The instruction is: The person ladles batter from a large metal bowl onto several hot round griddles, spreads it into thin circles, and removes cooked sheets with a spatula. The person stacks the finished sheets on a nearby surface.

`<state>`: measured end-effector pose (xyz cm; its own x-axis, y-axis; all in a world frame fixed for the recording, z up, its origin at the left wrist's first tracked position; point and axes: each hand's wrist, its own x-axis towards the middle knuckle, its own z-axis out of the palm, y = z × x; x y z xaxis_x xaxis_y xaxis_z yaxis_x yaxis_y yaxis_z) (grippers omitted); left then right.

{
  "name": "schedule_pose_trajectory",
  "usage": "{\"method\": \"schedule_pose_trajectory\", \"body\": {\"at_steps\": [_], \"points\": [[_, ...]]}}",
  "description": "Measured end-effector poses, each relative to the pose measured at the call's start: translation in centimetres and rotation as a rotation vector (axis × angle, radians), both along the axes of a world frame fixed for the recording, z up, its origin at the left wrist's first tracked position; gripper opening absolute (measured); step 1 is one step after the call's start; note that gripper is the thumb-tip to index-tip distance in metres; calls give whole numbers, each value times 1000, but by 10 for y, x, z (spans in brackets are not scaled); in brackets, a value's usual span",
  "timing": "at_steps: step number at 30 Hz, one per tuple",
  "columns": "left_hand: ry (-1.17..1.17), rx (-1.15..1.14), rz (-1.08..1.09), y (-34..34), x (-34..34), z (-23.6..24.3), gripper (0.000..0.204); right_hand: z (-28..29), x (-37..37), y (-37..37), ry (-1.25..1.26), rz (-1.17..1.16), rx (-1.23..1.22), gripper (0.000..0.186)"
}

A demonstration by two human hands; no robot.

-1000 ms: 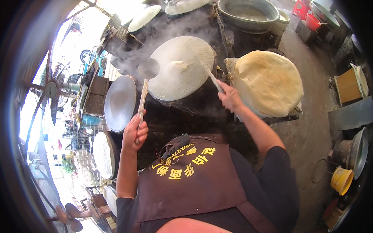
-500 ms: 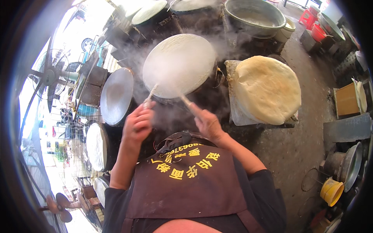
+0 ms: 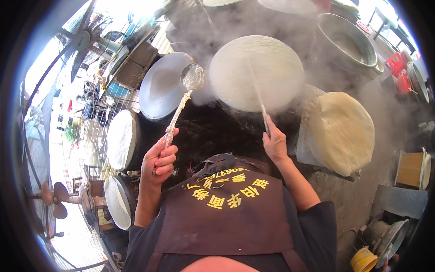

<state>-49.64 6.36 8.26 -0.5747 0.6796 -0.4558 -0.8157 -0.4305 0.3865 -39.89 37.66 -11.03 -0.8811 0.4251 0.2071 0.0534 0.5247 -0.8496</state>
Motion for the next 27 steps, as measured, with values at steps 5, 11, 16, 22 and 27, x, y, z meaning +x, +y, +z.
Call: {"method": "schedule_pose_trajectory", "body": {"at_steps": [5, 11, 16, 22, 27], "points": [[160, -175, 88, -32, -46, -5, 36, 35, -11, -46, -98, 199, -134, 59], [561, -593, 26, -47, -138, -36, 40, 73, -73, -107, 139, 187, 148, 59], [864, -824, -65, -39, -196, -88, 50, 52, -146, -146, -39, 57, 370, 51], [1664, -1318, 107, -94, -277, -167, 58, 11, -183, -191, -234, -26, 460, 54], [1790, -1758, 46, -157, -329, -95, 61, 1, -201, -207, -270, -39, 492, 56]]}}
